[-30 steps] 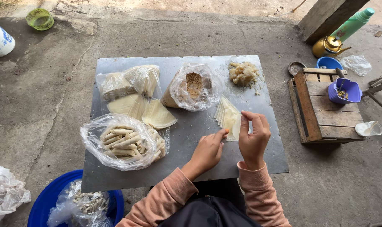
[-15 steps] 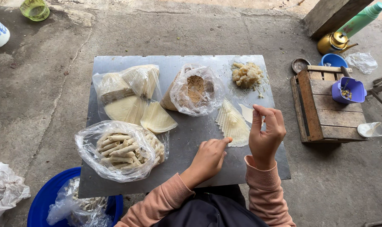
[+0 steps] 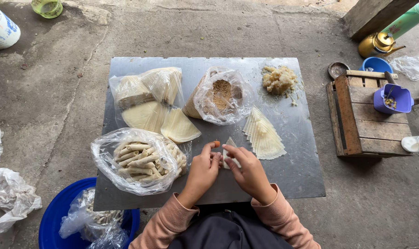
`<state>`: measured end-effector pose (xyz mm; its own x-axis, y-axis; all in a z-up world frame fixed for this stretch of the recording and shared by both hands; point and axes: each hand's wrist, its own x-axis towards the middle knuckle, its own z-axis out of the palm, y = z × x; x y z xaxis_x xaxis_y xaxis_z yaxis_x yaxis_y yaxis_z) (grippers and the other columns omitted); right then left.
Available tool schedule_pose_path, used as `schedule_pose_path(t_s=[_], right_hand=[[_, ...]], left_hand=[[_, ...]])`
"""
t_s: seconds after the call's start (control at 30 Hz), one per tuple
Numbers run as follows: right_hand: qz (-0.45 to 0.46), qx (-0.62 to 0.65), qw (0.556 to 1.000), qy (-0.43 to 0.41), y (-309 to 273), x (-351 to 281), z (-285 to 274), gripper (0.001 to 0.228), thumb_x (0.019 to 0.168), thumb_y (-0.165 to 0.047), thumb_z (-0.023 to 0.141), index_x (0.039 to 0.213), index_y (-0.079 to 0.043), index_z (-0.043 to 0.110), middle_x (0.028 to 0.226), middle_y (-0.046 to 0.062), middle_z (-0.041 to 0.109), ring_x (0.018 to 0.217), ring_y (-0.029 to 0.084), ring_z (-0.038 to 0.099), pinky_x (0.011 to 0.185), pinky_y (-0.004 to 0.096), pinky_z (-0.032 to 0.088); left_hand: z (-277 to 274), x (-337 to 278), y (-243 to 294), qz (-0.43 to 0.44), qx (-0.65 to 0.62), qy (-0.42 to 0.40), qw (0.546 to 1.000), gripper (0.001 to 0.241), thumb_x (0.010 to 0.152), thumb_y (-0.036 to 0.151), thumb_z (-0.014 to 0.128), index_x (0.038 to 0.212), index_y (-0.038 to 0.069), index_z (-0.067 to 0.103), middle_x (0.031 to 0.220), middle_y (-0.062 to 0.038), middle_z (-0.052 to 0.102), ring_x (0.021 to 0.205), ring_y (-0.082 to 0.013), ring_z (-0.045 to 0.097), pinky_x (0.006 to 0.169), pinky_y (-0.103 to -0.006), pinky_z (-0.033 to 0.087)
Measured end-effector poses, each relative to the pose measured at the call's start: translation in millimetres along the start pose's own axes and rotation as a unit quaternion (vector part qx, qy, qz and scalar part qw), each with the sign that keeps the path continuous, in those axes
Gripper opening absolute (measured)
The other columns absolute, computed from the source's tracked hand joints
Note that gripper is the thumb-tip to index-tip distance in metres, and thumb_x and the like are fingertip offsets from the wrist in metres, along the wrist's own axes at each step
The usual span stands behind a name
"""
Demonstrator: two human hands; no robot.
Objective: The person folds triangular pastry sheets by hand, adds filling from a plastic bag using a small spoon, and wraps them into triangular shapes, placing each finished item into a plastic bag.
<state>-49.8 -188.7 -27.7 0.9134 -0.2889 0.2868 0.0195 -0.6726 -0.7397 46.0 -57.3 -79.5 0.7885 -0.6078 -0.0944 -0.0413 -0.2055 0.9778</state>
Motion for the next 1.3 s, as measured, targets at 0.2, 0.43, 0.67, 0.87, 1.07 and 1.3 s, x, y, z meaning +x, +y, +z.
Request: schedule_pose_path(t_s=[0.2,0.43,0.67,0.87,1.07,1.3], right_hand=[[-0.015,0.045,0.983,0.178,15,28,-25,0.013,0.097,-0.005,0.076,0.109,-0.006,0.072,0.091,0.005,0.07,0.076,0.01,0.07,0.065,0.026,0.057],[-0.043,-0.104,0.986,0.121,13,98,-21,0.028,0.087,-0.012,0.079,0.11,0.002,0.072,0.088,0.013,0.069,0.064,0.02,0.065,0.057,0.032,0.051],[-0.033,-0.055,0.988,0.143,32,142,6,0.013,0.093,-0.012,0.077,0.1,-0.001,0.074,0.089,0.01,0.072,0.069,0.019,0.068,0.062,0.031,0.054],[-0.061,-0.056,0.981,0.174,36,153,6,0.01,0.097,-0.005,0.07,0.103,0.001,0.074,0.095,0.012,0.07,0.076,0.022,0.068,0.068,0.032,0.054],[-0.115,-0.072,0.979,0.154,38,153,1,0.014,0.098,-0.004,0.067,0.11,-0.003,0.075,0.101,0.012,0.071,0.088,0.027,0.069,0.076,0.036,0.055],[-0.102,-0.076,0.984,0.126,45,136,-4,0.011,0.097,-0.004,0.069,0.106,-0.003,0.075,0.097,0.012,0.073,0.086,0.028,0.068,0.075,0.035,0.053]], left_hand=[[1,-4,14,-0.001,0.062,0.008,0.998,0.049,0.087,0.017,0.076,0.129,0.0,0.057,0.079,-0.012,0.076,0.066,-0.0193,0.077,0.06,-0.0304,0.06],[9,-8,0,0.072,0.062,0.044,0.995,0.042,0.089,0.007,0.071,0.129,0.001,0.058,0.081,-0.011,0.075,0.07,-0.0194,0.077,0.063,-0.0308,0.061],[8,-11,-7,0.123,0.054,0.034,0.99,0.041,0.091,0.009,0.073,0.129,0.001,0.058,0.086,-0.012,0.076,0.071,-0.0197,0.076,0.063,-0.031,0.061],[7,-13,-4,0.14,0.059,0.032,0.988,0.041,0.092,0.009,0.072,0.13,0.001,0.058,0.088,-0.011,0.075,0.072,-0.0194,0.075,0.063,-0.0309,0.06],[8,-14,-5,0.153,0.074,0.044,0.985,0.043,0.092,0.01,0.073,0.131,0.001,0.058,0.093,-0.012,0.074,0.076,-0.0195,0.074,0.065,-0.0304,0.06],[9,-13,-10,0.164,0.072,0.055,0.982,0.045,0.091,0.008,0.074,0.132,0.0,0.057,0.098,-0.013,0.074,0.081,-0.02,0.075,0.068,-0.0305,0.061]])
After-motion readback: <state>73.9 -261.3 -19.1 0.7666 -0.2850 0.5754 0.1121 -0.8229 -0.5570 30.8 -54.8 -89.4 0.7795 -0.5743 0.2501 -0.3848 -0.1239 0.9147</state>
